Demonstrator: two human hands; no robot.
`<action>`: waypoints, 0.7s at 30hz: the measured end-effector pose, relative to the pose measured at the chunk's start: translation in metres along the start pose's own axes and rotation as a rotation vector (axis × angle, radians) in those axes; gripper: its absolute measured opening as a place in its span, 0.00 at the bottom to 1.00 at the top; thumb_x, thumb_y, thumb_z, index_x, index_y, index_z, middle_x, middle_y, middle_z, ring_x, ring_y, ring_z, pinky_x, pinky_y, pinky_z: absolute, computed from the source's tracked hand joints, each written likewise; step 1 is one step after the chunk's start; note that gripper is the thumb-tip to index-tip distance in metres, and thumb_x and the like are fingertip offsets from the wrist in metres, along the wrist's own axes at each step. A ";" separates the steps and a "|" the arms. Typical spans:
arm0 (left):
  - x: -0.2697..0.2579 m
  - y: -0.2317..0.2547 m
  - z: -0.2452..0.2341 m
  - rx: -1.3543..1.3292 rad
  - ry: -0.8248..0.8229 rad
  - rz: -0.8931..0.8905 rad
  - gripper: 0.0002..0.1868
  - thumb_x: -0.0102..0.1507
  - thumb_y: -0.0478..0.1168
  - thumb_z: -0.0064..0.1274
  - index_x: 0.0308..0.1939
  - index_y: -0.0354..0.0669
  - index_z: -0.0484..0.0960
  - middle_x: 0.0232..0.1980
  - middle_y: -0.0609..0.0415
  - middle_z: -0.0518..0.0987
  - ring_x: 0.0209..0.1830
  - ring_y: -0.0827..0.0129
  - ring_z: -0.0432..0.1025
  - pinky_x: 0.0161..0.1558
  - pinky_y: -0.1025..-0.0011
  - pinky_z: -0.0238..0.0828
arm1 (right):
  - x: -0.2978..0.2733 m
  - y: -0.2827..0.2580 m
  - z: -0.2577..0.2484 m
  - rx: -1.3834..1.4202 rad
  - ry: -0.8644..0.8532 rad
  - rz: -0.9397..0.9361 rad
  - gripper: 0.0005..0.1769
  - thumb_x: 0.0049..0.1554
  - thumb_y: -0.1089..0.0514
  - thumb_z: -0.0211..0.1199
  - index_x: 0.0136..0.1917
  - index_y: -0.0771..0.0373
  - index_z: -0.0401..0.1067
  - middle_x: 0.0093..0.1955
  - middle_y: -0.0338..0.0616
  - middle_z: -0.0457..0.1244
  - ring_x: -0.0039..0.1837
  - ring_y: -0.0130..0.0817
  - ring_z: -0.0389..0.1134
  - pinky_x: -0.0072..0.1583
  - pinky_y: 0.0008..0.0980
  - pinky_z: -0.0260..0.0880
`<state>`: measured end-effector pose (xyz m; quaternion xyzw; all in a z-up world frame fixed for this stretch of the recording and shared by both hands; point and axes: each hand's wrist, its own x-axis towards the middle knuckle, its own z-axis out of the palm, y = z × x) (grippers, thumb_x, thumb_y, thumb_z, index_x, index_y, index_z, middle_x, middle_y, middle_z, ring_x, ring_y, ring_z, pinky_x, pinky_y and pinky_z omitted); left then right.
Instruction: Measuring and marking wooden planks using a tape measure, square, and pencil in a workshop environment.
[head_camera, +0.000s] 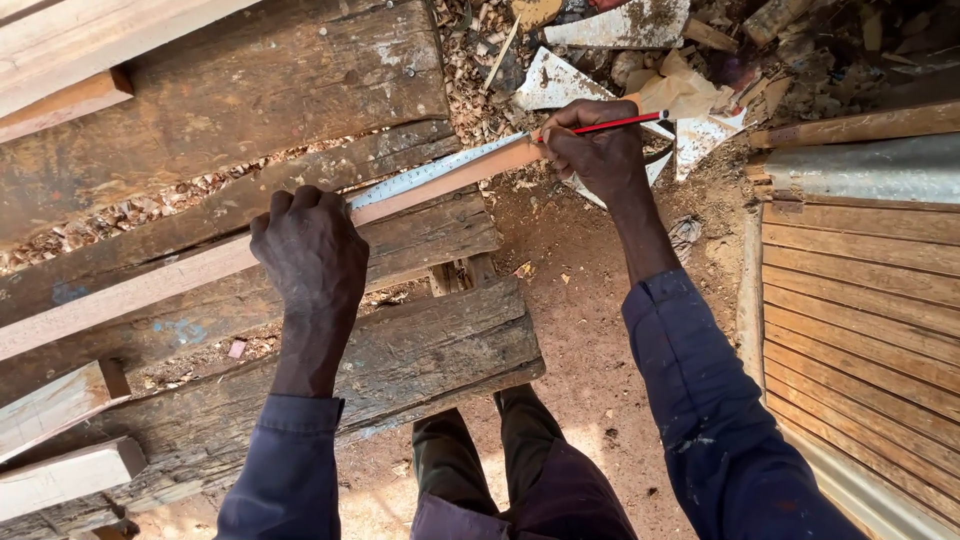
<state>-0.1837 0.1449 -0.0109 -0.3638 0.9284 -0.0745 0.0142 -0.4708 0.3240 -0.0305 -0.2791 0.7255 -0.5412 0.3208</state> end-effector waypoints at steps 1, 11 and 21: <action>0.001 0.000 -0.001 0.002 -0.001 -0.001 0.03 0.59 0.35 0.60 0.31 0.48 0.87 0.34 0.57 0.82 0.41 0.57 0.75 0.39 0.59 0.69 | 0.002 0.007 -0.002 0.002 -0.002 0.000 0.07 0.60 0.62 0.63 0.46 0.68 0.79 0.36 0.49 0.71 0.32 0.28 0.70 0.30 0.24 0.74; 0.012 0.005 -0.017 -0.097 -0.226 -0.087 0.12 0.53 0.28 0.52 0.38 0.40 0.87 0.39 0.48 0.84 0.43 0.54 0.76 0.48 0.50 0.74 | -0.022 0.019 -0.007 0.602 0.063 0.115 0.10 0.60 0.58 0.64 0.38 0.63 0.71 0.28 0.44 0.61 0.25 0.30 0.60 0.31 0.30 0.61; -0.046 -0.004 -0.048 -0.647 0.134 -0.320 0.17 0.63 0.40 0.47 0.20 0.47 0.79 0.18 0.44 0.75 0.16 0.43 0.72 0.18 0.51 0.62 | -0.259 -0.036 0.047 0.327 -0.053 0.360 0.22 0.64 0.50 0.55 0.54 0.70 0.80 0.39 0.58 0.75 0.22 0.30 0.63 0.23 0.31 0.66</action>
